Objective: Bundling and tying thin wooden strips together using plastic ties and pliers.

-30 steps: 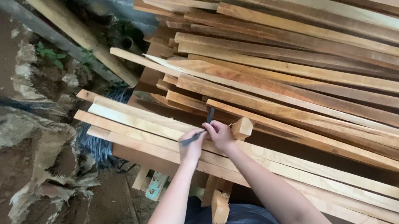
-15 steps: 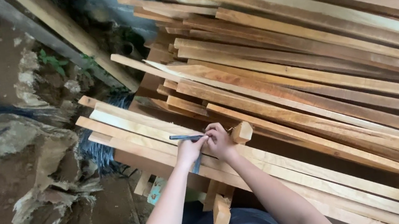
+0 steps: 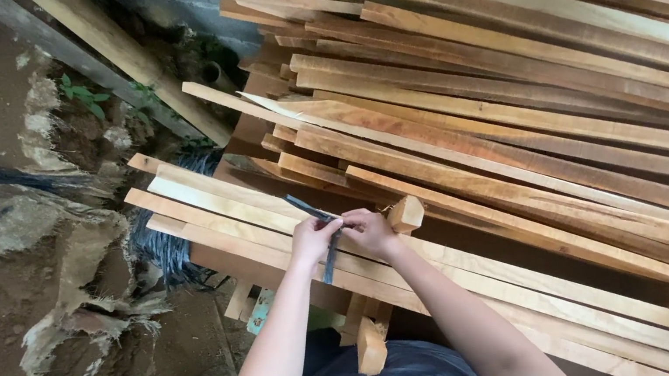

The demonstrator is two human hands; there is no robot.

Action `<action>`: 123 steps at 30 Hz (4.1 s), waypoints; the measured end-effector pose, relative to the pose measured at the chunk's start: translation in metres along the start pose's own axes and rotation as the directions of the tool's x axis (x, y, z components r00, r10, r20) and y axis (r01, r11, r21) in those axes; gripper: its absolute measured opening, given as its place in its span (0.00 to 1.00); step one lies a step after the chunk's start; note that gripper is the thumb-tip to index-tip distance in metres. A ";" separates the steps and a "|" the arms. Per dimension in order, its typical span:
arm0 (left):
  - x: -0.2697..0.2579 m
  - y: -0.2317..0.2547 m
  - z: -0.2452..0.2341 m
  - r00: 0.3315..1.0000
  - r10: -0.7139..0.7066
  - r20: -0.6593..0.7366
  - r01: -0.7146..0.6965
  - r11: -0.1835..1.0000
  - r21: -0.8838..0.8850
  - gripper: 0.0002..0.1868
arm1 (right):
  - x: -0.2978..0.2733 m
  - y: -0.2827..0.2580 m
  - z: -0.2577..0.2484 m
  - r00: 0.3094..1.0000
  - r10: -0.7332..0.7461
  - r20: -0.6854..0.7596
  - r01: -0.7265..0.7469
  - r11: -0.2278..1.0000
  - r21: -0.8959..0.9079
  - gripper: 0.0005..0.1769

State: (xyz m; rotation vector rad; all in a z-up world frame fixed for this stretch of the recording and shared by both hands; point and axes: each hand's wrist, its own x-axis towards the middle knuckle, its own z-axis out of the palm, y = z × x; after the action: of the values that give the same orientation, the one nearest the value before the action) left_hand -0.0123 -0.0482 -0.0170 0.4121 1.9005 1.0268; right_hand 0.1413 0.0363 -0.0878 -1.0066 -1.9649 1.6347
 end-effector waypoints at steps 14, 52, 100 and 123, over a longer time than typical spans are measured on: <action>-0.033 0.023 0.020 0.981 0.146 -0.127 -0.116 0.970 0.213 0.24 | -0.012 -0.046 0.015 0.961 0.091 -0.261 -0.043 0.982 0.182 0.11; -0.070 -0.030 -0.006 0.885 0.460 0.075 -0.348 0.544 0.764 0.30 | 0.083 0.030 0.024 0.709 0.659 -0.250 -0.683 0.554 -0.476 0.16; -0.033 0.019 0.024 0.519 0.834 0.188 -0.785 0.378 0.490 0.26 | 0.110 0.090 0.033 0.430 0.896 -0.113 -0.894 0.405 -0.194 0.35; -0.041 0.019 0.027 0.525 0.847 0.079 -0.738 0.407 0.539 0.26 | 0.034 -0.013 0.012 0.829 0.510 -0.229 -0.549 0.820 -0.161 0.14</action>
State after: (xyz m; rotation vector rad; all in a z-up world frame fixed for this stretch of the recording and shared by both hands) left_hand 0.0299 -0.0500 0.0147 1.7676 2.1800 1.1421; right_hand 0.1070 0.0522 -0.0833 -1.8631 -1.8731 1.5252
